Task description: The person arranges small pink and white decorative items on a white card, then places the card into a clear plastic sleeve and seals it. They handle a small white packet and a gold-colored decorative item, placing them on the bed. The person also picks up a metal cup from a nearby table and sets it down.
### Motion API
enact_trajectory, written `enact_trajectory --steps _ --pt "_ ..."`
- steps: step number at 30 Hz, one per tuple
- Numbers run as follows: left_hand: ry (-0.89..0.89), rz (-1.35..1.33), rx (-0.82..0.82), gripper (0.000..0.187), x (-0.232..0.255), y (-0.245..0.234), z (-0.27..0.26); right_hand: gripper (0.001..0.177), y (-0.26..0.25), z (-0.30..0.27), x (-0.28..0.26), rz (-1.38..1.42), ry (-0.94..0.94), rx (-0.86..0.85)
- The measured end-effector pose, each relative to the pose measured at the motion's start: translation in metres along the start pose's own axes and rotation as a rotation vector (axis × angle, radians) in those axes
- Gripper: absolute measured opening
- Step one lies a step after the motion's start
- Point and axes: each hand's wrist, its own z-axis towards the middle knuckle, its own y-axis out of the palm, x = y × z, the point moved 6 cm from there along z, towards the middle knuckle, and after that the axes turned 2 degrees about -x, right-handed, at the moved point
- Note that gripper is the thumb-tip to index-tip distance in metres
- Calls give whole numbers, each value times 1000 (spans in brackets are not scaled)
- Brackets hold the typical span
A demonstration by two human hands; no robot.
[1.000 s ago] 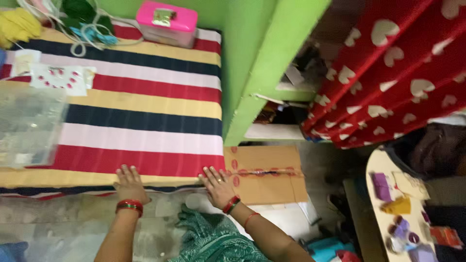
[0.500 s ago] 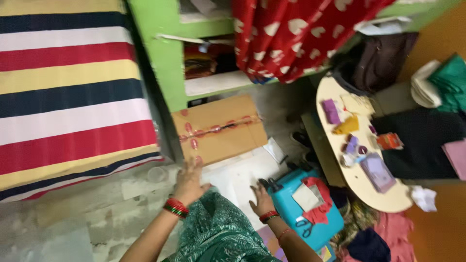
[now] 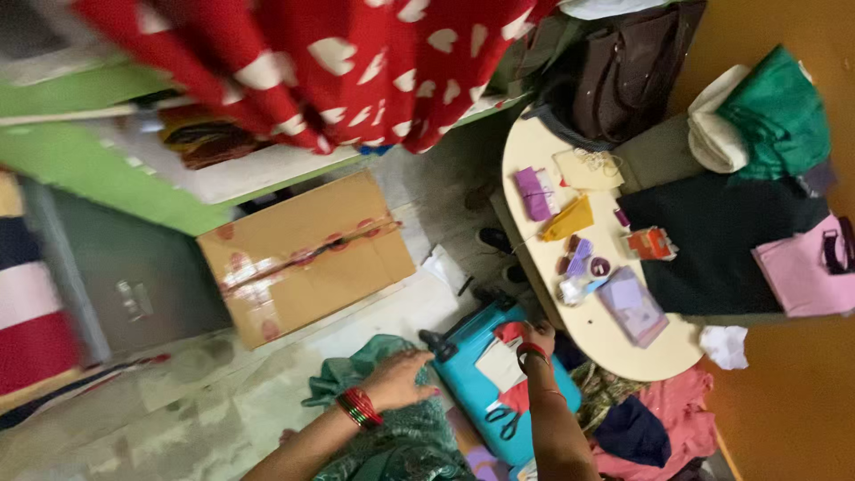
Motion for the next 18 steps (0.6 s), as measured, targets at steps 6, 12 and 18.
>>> enact_trajectory --steps 6,12,18 --pt "89 -110 63 69 38 7 86 99 -12 111 37 -208 346 90" --pt "17 -125 67 64 26 8 125 134 15 186 72 -343 450 129" --pt "-132 -91 -22 66 7 17 134 137 46 224 94 -435 598 65"
